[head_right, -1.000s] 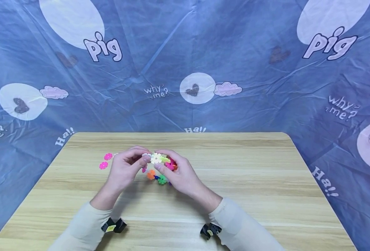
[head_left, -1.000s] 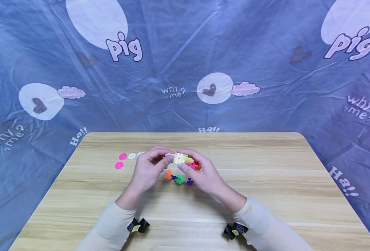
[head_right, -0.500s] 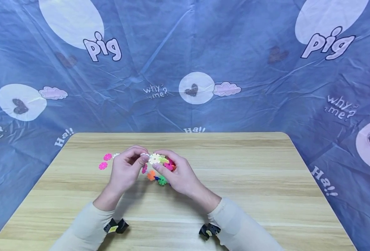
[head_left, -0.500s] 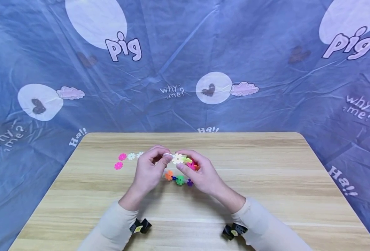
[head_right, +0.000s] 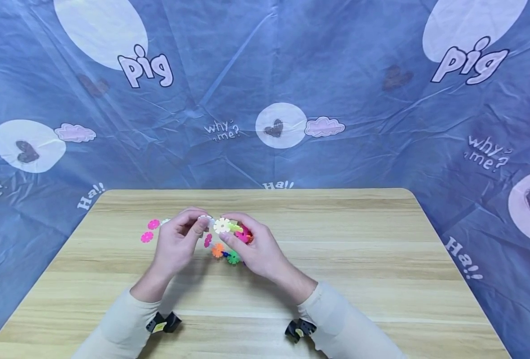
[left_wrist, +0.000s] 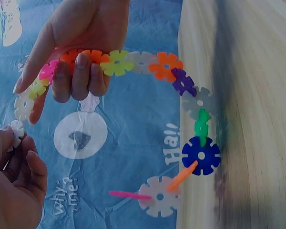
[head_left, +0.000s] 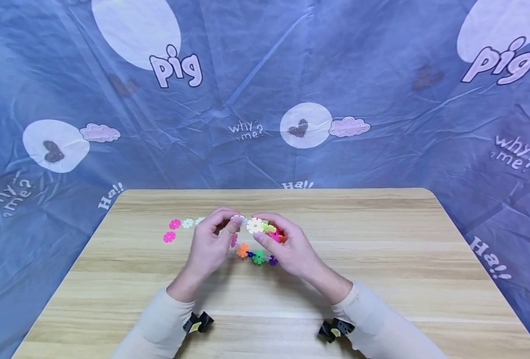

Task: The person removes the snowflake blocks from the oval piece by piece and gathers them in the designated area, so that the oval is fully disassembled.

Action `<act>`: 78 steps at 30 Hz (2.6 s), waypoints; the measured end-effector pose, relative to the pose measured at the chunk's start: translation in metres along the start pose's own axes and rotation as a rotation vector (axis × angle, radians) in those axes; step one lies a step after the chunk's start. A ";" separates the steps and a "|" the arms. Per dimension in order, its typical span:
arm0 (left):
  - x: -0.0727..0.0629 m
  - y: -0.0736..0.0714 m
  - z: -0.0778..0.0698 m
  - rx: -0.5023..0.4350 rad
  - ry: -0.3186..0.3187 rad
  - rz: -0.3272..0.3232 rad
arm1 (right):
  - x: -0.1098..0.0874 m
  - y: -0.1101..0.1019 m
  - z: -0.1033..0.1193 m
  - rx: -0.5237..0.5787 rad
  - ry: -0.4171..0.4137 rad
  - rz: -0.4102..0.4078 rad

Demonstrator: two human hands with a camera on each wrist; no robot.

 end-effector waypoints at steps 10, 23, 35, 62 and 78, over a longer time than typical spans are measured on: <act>-0.001 -0.013 0.001 -0.001 0.020 -0.018 | -0.001 -0.001 0.000 -0.030 0.008 0.000; -0.001 -0.038 0.022 0.035 -0.157 -0.076 | -0.001 0.000 -0.002 -0.025 0.033 0.006; -0.004 -0.063 0.040 0.131 -0.291 -0.143 | -0.002 -0.001 0.002 -0.037 0.004 0.007; -0.001 -0.115 0.084 0.334 -0.519 -0.149 | -0.001 0.000 0.001 -0.043 -0.009 0.010; 0.000 -0.134 0.112 0.495 -0.621 -0.047 | -0.002 0.000 -0.001 -0.029 -0.002 0.014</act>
Point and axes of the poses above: each hand's wrist, its own x-axis towards the middle knuckle, its own y-axis out of the palm, z = x × y, the point moved 7 cm from there along x, towards the middle knuckle, and after that the axes turned 10 degrees about -y, right-handed, at the moved point
